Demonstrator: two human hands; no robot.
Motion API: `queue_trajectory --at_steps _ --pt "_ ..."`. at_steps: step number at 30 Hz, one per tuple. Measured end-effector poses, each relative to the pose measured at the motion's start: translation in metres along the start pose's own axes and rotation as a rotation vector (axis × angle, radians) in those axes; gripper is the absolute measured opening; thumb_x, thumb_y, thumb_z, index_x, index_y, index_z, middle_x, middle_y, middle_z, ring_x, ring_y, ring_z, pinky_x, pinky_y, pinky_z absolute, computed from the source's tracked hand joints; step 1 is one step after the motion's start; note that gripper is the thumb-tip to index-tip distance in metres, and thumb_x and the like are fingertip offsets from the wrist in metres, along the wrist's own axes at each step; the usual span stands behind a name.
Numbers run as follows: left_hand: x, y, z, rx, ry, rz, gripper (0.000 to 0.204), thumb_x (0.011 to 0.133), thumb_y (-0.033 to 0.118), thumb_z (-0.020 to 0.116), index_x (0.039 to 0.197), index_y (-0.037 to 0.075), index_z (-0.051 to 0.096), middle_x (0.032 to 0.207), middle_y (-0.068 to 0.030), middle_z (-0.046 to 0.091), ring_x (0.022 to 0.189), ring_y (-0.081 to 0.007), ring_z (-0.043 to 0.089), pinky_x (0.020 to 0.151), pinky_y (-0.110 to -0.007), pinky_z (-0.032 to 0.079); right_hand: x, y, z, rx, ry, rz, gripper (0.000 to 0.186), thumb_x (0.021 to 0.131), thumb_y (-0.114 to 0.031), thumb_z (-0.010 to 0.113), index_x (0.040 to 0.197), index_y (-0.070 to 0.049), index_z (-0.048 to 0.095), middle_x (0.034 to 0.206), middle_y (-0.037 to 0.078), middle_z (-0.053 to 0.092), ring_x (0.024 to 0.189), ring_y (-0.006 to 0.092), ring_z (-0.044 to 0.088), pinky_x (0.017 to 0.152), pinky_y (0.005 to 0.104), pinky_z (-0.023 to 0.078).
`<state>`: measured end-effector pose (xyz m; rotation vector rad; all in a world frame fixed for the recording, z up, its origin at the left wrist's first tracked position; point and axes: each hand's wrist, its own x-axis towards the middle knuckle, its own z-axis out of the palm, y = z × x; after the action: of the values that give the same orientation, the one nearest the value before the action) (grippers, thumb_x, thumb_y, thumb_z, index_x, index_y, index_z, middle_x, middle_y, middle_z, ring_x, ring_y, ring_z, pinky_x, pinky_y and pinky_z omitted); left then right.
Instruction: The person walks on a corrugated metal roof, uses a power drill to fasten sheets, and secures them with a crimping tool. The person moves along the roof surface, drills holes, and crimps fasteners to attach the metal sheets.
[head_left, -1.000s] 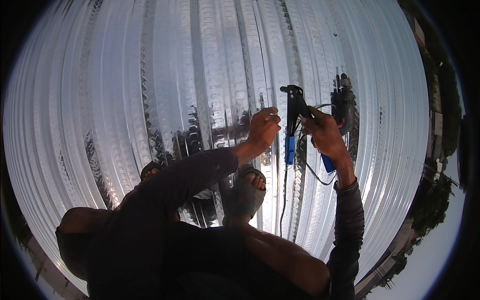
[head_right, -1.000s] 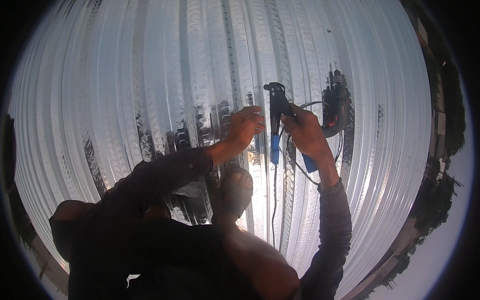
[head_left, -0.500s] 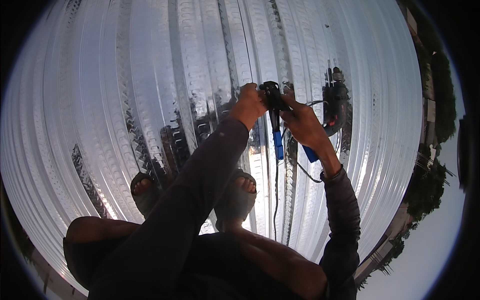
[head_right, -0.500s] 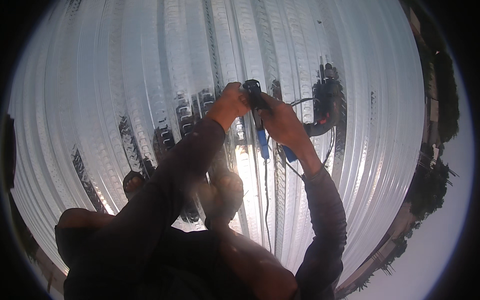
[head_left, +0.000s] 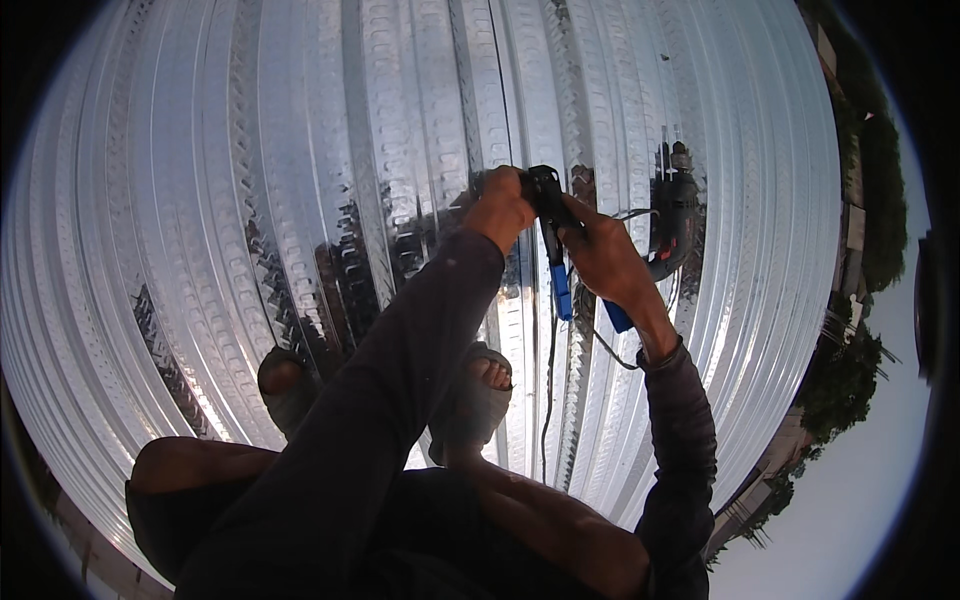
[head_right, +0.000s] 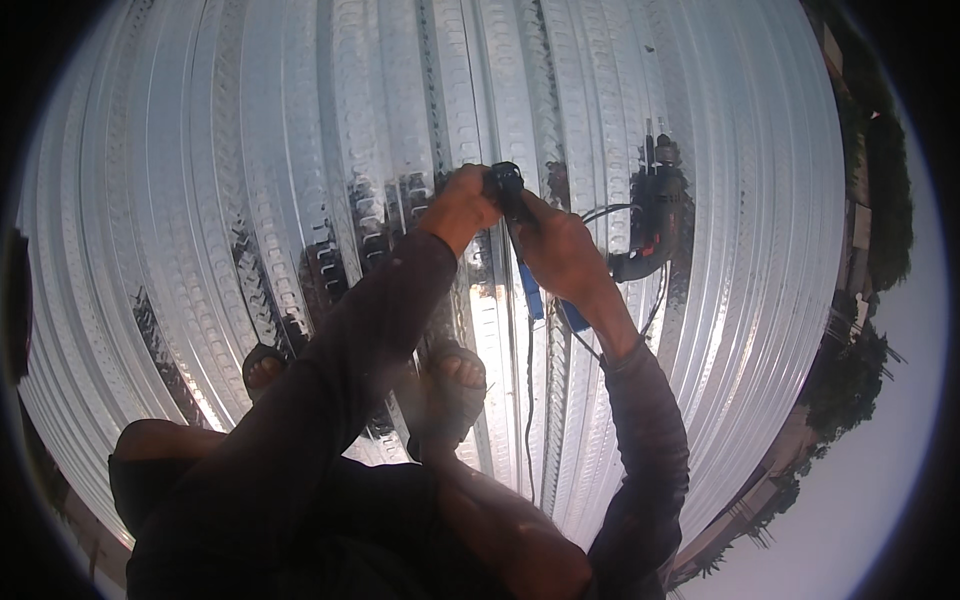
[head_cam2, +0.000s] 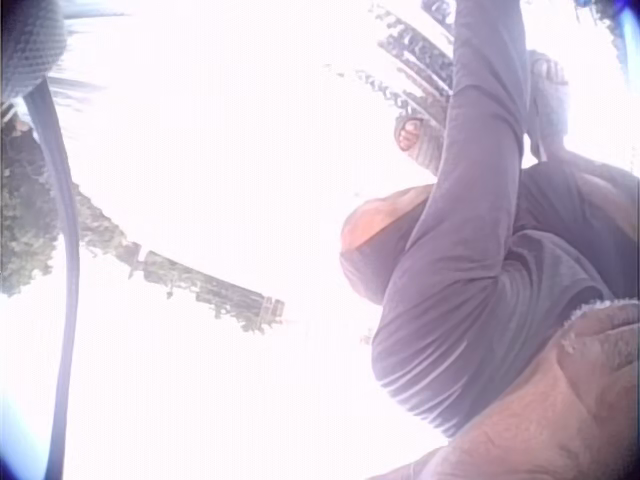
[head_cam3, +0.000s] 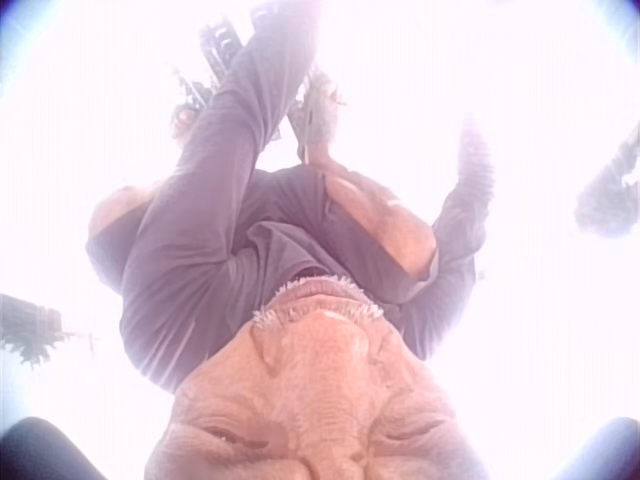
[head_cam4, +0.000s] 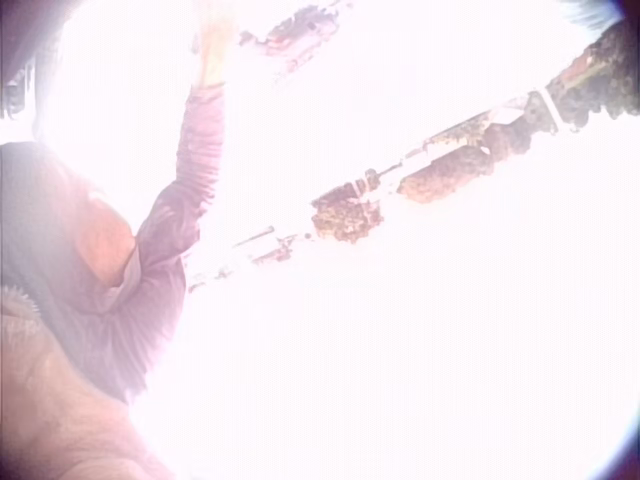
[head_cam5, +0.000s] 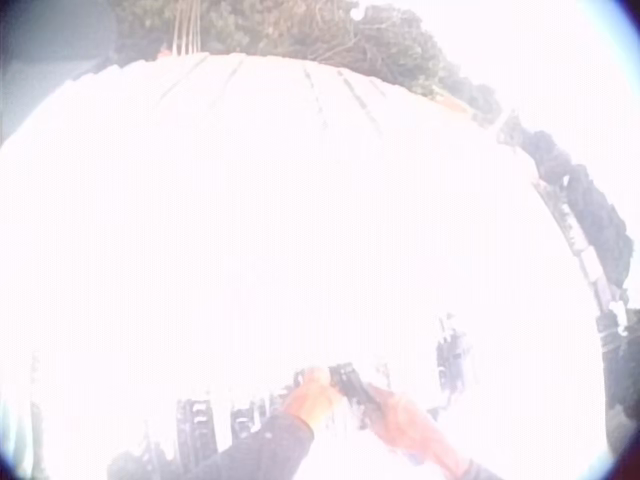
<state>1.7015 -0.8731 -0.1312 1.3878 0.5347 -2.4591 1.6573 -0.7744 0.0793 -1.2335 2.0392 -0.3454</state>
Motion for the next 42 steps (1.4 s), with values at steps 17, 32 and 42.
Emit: queue_trajectory --at_steps 17,32,42 --pt "0.014 -0.006 -0.003 -0.011 0.043 0.088 0.023 0.096 0.014 0.043 0.094 -0.001 0.059 0.084 -0.0178 0.067 0.070 -0.0333 0.066 0.067 -0.050 0.056 -0.002 -0.006 -0.008 0.046 -0.030 0.115 0.036 0.089 -0.011 0.054 0.124 -0.003 0.059 0.077 0.025 0.065 0.074 0.0407 0.068 0.069 0.0488 0.050" --pt "-0.006 0.002 -0.009 -0.036 -0.143 0.004 0.020 0.097 0.013 0.044 0.081 0.005 0.054 0.065 -0.0056 0.054 0.055 -0.0221 0.053 0.051 -0.037 0.047 0.006 0.002 -0.002 -0.085 0.017 0.009 0.047 0.087 -0.003 0.056 0.134 0.000 0.055 0.077 0.029 0.064 0.076 0.0414 0.069 0.070 0.0453 0.052" --pt "-0.018 0.001 -0.003 0.053 -0.148 0.019 0.026 0.098 0.014 0.042 0.074 0.009 0.049 0.055 -0.0013 0.041 0.048 -0.0156 0.041 0.046 -0.031 0.035 0.005 0.010 -0.003 0.039 0.051 0.012 0.040 0.086 -0.012 0.054 0.124 0.000 0.060 0.078 0.029 0.065 0.076 0.0432 0.067 0.069 0.0490 0.052"
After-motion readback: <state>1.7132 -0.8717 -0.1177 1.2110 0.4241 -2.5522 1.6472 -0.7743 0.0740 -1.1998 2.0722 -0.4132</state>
